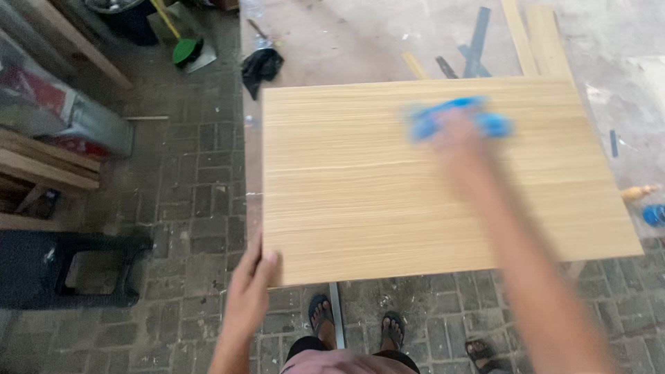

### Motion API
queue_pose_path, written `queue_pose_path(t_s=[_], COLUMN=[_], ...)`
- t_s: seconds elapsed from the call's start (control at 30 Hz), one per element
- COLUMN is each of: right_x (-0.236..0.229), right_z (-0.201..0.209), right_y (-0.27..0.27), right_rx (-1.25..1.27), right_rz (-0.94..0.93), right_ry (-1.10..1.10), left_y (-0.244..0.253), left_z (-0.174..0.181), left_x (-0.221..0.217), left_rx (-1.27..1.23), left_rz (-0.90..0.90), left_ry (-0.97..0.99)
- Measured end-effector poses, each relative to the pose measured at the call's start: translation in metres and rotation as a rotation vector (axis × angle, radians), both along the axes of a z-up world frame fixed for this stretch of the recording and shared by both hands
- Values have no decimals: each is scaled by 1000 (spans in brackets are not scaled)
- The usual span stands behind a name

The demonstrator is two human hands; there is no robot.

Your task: The person wipes the surface of a light-colored wooden box with a blue cloth. They reposition the box on the workbench and continue wiping different sections of the top surface and edges.

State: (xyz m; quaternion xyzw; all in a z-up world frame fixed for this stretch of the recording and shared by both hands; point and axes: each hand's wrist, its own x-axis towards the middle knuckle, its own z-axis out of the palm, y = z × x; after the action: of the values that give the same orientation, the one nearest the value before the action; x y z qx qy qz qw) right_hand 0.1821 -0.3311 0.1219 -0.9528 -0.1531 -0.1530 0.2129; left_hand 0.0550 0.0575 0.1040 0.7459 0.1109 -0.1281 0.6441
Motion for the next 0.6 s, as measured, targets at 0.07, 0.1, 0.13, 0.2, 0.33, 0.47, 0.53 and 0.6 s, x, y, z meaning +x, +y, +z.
queue_pose_path(t_s=[0.07, 0.1, 0.13, 0.2, 0.33, 0.47, 0.53, 0.6], right_x=[9, 6, 2, -25, -39, 95, 122, 74], right_z=[-24, -31, -39, -26, 23, -17, -15, -6], right_y=[-40, -26, -13, 100, 234, 215, 212, 228], right_rx=[-202, -187, -171, -148, -216, -26, -243, -362], right_rz=[-189, -185, -176, 133, 586, 453, 116, 245], right_ry=[-215, -156, -93, -109, -61, -130, -88, -118], left_y=[-2, -5, -8, -11, -10, -4, -3, -5], left_z=[4, 3, 2, -13, -38, -31, -32, -31], left_x=[-14, -21, -29, -32, -35, -35, -34, -36], left_rx=[17, 21, 29, -10, -85, -99, -73, -86], left_rz=[-5, 13, 37, 97, 145, 87, 55, 69], left_ry=[9, 24, 41, -48, -318, -375, -422, -447])
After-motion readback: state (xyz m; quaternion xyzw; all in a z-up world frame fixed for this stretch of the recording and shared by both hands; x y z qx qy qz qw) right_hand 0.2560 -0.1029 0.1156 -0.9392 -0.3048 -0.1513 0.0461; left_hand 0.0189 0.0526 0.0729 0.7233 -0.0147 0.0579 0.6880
